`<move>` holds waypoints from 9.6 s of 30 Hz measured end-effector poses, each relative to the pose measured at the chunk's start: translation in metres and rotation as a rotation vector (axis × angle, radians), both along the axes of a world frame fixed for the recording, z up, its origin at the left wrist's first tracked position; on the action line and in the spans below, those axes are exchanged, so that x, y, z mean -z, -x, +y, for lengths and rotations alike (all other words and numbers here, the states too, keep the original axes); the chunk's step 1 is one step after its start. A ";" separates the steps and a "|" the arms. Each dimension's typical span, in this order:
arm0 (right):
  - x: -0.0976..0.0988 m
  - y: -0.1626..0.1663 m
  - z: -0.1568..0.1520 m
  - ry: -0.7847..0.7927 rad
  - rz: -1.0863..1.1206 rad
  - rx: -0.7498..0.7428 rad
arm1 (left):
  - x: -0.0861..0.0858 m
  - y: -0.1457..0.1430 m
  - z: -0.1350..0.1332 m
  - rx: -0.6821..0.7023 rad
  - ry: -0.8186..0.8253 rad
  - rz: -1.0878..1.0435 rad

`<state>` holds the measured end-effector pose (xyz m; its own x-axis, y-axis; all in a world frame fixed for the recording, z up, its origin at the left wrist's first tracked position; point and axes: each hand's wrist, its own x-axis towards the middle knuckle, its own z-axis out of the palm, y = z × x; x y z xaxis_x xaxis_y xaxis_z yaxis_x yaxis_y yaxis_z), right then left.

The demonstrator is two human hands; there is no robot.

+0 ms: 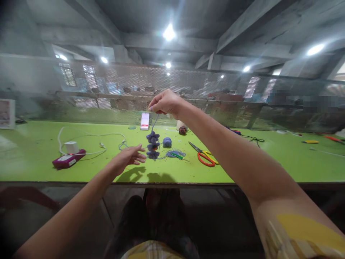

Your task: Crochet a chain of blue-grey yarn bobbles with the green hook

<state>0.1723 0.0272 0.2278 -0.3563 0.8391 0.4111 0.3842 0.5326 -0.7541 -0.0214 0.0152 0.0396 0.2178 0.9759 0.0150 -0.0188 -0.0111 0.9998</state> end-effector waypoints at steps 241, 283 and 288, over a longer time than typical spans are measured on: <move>0.189 -0.051 0.033 0.264 -0.013 0.097 | 0.020 -0.040 0.021 0.006 0.509 -0.235; 0.200 -0.031 0.028 0.550 0.210 -0.134 | 0.011 -0.049 0.030 -0.235 0.310 -0.409; 0.211 -0.017 0.020 0.765 0.364 -0.226 | 0.008 -0.058 0.032 -0.369 0.236 -0.495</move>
